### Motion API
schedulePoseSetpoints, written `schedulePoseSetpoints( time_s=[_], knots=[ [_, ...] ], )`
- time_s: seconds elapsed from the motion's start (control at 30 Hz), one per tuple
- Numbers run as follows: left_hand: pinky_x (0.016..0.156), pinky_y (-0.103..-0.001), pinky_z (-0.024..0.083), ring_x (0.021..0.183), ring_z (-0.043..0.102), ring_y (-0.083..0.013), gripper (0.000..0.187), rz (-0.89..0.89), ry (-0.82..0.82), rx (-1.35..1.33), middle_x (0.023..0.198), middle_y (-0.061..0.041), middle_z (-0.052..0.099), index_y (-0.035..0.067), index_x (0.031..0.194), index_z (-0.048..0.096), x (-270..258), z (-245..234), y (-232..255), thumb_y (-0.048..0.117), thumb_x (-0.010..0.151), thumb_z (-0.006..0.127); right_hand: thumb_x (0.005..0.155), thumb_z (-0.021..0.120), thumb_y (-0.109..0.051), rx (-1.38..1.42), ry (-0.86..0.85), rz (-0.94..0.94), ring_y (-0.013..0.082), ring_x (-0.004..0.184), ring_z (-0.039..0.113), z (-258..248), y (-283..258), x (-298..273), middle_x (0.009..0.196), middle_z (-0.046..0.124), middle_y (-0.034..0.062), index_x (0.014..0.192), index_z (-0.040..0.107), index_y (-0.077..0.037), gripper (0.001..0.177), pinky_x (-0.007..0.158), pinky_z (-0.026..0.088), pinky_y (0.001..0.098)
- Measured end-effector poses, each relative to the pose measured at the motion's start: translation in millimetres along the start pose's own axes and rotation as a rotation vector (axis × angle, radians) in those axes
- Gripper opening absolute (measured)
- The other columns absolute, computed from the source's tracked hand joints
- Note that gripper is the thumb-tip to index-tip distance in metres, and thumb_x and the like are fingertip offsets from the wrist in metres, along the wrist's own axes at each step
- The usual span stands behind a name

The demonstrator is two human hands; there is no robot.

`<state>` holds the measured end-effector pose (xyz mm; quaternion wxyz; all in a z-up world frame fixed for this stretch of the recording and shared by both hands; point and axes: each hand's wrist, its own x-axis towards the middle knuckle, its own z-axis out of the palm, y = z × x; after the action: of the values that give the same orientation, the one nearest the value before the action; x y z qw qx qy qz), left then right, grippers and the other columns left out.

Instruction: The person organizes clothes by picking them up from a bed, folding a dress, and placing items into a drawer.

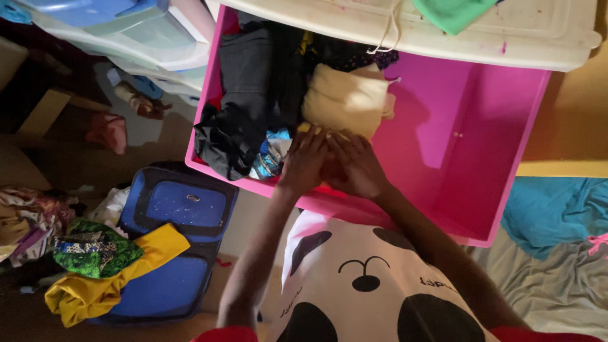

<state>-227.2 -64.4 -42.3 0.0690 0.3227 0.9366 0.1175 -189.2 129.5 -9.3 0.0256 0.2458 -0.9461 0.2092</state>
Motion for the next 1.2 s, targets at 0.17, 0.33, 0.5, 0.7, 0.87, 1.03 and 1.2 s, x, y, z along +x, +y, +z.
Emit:
schedulePoseSetpoints(
  time_s=[0.17,0.33,0.5,0.7,0.87,1.03,1.2],
  knots=[
    [0.122,-0.054,0.023,0.149,0.031,-0.0357,0.103,0.090,0.006,0.135,0.157,-0.015,0.041,0.003,0.148,0.048,9,31,-16,0.032,0.056,0.087,0.070,0.077,-0.067,-0.087,-0.078,0.009,0.0369,0.147,0.034,11,1,2,0.158,0.040,0.0191,0.153,0.037,0.001,0.114,0.119,0.026,0.0563],
    [0.125,-0.059,0.020,0.149,0.029,-0.0405,0.104,0.101,-0.040,0.058,0.156,-0.020,0.039,-0.002,0.146,0.047,11,45,-21,0.046,0.062,0.086,0.075,0.071,-0.074,-0.025,-0.109,0.052,0.0380,0.145,0.034,20,12,-4,0.157,0.038,0.0185,0.155,0.034,-0.004,0.113,0.119,0.025,0.0561],
    [0.116,-0.062,0.022,0.146,0.032,-0.0423,0.114,0.104,0.123,0.129,0.155,-0.021,0.042,0.001,0.144,0.051,7,65,-20,0.060,0.053,0.086,0.086,0.062,-0.065,-0.113,-0.080,0.001,0.0352,0.146,0.036,28,16,-7,0.159,0.040,0.0159,0.156,0.037,-0.006,0.095,0.116,0.025,0.0571],
    [0.120,-0.062,0.023,0.141,0.037,-0.0457,0.130,0.123,0.187,-0.095,0.149,-0.025,0.048,-0.004,0.143,0.053,15,57,-22,0.085,0.052,0.079,0.099,0.054,-0.041,0.064,0.031,0.042,0.0391,0.143,0.041,37,25,-11,0.156,0.047,0.0176,0.155,0.043,-0.004,0.068,0.116,0.033,0.0527],
    [0.121,-0.065,0.022,0.144,0.038,-0.0420,0.122,0.024,0.135,-0.114,0.145,-0.019,0.053,-0.001,0.139,0.058,17,35,-10,0.089,0.058,0.072,0.104,0.054,-0.026,0.157,0.081,0.128,0.0362,0.143,0.047,46,35,-13,0.153,0.052,0.0126,0.148,0.052,-0.010,0.046,0.117,0.041,0.0486],
    [0.123,-0.060,0.020,0.150,0.033,-0.0405,0.098,0.058,0.184,-0.238,0.155,-0.021,0.046,0.000,0.138,0.058,24,27,-23,0.077,0.077,0.069,0.085,0.067,-0.030,0.109,-0.046,0.040,0.0385,0.134,0.048,33,37,-9,0.150,0.048,0.0156,0.148,0.049,-0.008,0.070,0.105,0.044,0.0496],
    [0.120,-0.063,0.017,0.146,0.034,-0.0393,0.089,0.110,0.153,-0.157,0.153,-0.020,0.045,0.001,0.137,0.058,23,28,-26,0.069,0.080,0.071,0.096,0.068,-0.033,0.197,-0.054,-0.019,0.0391,0.136,0.049,13,37,-6,0.152,0.048,0.0174,0.154,0.046,-0.006,0.067,0.108,0.043,0.0503]
  ],
)
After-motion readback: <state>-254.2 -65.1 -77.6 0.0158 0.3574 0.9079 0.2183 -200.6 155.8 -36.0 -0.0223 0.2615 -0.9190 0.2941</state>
